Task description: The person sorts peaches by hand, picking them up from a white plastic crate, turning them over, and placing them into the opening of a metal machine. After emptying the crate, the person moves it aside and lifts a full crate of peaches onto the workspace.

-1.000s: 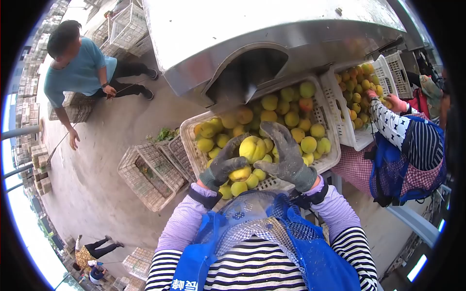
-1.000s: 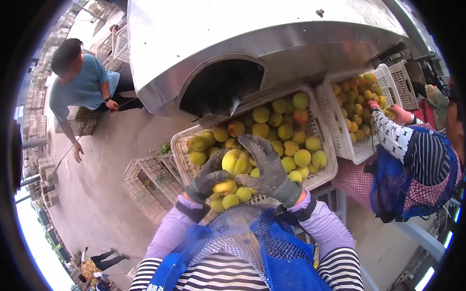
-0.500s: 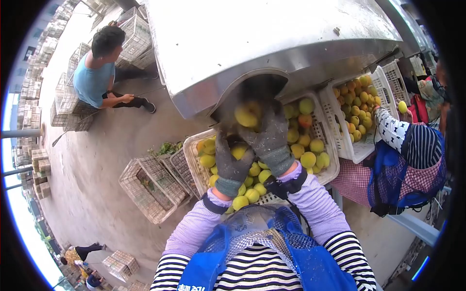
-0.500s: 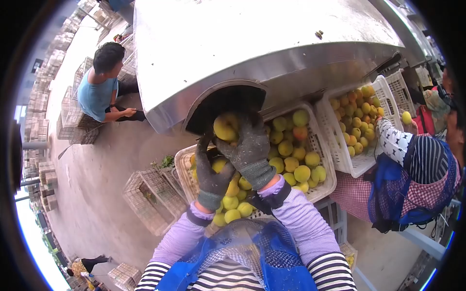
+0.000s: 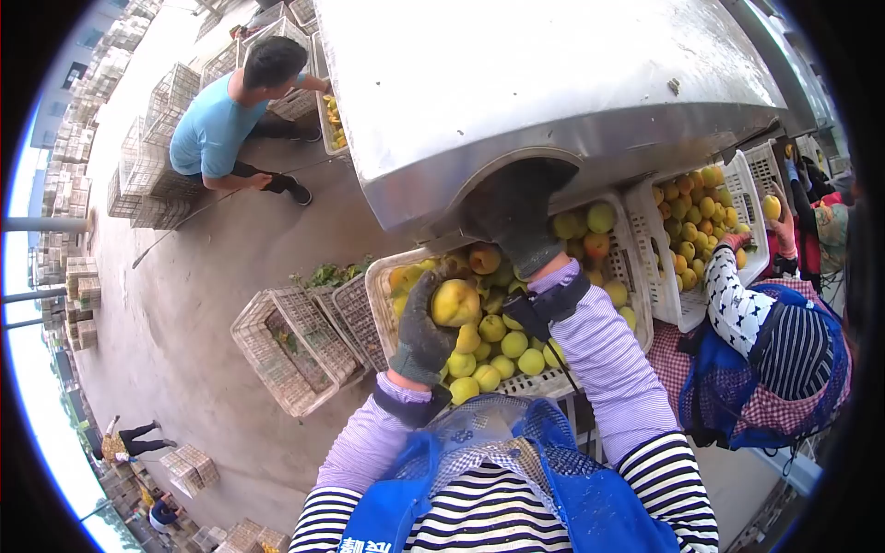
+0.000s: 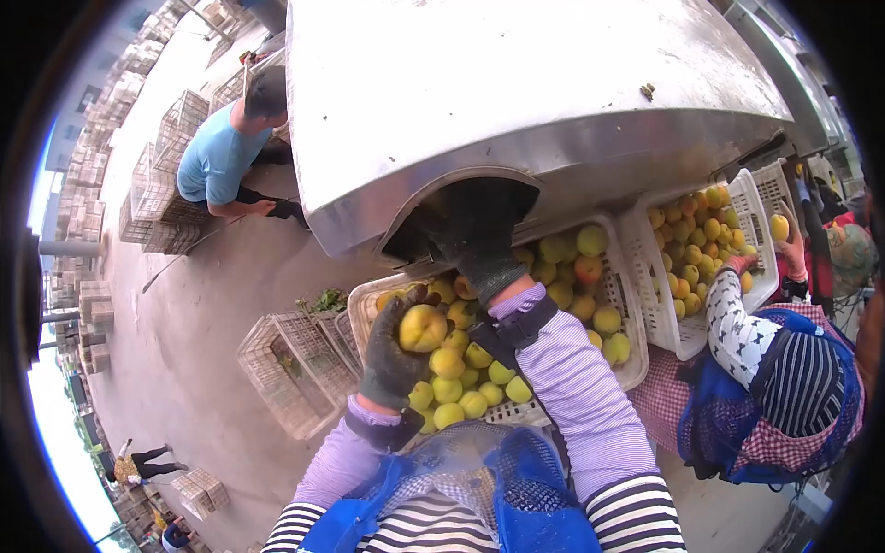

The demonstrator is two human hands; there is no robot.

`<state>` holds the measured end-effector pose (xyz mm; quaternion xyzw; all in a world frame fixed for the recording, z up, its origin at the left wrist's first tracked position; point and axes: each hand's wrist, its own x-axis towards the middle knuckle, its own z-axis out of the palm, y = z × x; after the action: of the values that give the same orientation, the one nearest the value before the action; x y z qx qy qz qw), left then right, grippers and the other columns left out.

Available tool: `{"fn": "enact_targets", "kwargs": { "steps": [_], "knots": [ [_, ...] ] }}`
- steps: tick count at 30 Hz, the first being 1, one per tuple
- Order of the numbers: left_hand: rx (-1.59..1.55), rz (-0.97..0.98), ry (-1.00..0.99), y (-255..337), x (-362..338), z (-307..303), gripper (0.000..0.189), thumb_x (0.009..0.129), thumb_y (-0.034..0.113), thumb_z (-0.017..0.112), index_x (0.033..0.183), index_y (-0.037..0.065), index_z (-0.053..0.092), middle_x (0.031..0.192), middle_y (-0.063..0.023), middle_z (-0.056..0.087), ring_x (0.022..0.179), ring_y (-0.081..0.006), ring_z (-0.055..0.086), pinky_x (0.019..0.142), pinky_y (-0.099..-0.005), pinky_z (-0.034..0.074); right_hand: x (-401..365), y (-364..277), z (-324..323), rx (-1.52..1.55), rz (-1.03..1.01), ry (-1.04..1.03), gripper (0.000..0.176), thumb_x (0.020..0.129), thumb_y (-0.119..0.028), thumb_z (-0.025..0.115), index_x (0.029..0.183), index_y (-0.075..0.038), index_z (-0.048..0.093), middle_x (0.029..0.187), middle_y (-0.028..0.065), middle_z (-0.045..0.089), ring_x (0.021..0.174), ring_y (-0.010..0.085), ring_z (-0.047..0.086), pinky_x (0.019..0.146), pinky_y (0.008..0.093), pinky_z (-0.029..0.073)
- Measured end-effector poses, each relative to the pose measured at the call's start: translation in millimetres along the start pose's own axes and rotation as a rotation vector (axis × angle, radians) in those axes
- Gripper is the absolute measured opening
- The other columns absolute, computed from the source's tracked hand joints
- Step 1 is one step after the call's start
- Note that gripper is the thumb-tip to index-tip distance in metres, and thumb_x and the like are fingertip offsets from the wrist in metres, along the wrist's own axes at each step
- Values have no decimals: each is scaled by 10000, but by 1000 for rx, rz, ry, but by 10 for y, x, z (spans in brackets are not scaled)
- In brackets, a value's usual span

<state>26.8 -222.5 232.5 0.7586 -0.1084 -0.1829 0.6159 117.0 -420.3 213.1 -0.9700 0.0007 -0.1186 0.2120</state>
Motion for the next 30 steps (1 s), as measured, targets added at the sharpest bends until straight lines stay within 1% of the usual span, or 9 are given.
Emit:
{"fn": "enact_targets", "kwargs": {
  "steps": [5,12,16,21,24,25,26,27,30],
  "knots": [
    [-340,-147,-43,-44,-45,-44,471,1047,311,466,1391,-11,466,1367,-185,535,1259,-334,526,1082,-460,463,-549,-316,-650,564,81,122,602,707,-434,843,1137,-65,641,1084,157,642,943,320,654,833,459,532],
    [-102,94,40,98,-11,157,480,1049,272,465,1425,-25,438,1342,-177,562,1188,-264,584,1035,-389,489,-1257,-598,-472,390,153,11,856,621,-504,875,1270,-44,560,1354,184,504,1118,362,601,880,455,530],
    [227,228,-2,-128,20,49,482,1009,145,530,1439,-45,424,1345,-191,566,1192,-251,588,1038,-379,482,-1212,-524,-659,560,66,5,850,646,-383,907,1336,-47,543,1241,203,541,1076,368,607,863,436,545],
    [-254,187,-5,304,106,190,412,1026,113,514,1401,-48,458,1319,-170,584,1150,-249,619,995,-378,518,-1212,-553,-640,368,5,117,937,658,-358,911,1433,-54,481,1260,207,534,1119,342,598,893,440,534],
    [-276,88,-160,277,233,46,402,1079,238,416,1382,-18,483,1291,-136,592,1147,-210,607,995,-350,504,-992,-356,-897,885,41,-166,825,713,-393,864,1389,-62,525,1281,223,554,1128,374,592,948,449,500],
    [-229,41,-232,207,279,-9,423,1095,290,380,1376,-4,492,1280,-123,594,1153,-193,598,1001,-337,492,-991,-358,-932,823,52,-225,792,718,-405,857,1360,-58,550,1237,214,577,1088,364,610,917,443,514],
    [-611,-243,-243,235,313,-5,445,1103,327,346,1376,9,497,1263,-114,603,1141,-186,602,987,-334,499,-997,-364,-965,758,63,-285,761,723,-418,851,1330,-53,574,1193,205,599,1047,354,628,887,437,527],
    [-574,-198,-187,227,300,18,446,1101,326,344,1374,10,500,1257,-116,606,1136,-191,603,985,-335,500,-990,-368,-982,690,70,-344,731,728,-430,845,1301,-48,598,1149,197,622,1006,344,646,856,432,541],
    [-483,-208,2,195,274,31,438,1088,313,369,1370,5,504,1254,-130,609,1128,-210,606,977,-340,505,-991,-429,-948,364,35,17,682,731,-479,830,1225,-47,645,1053,157,651,861,322,673,727,410,565]
  ]
}}
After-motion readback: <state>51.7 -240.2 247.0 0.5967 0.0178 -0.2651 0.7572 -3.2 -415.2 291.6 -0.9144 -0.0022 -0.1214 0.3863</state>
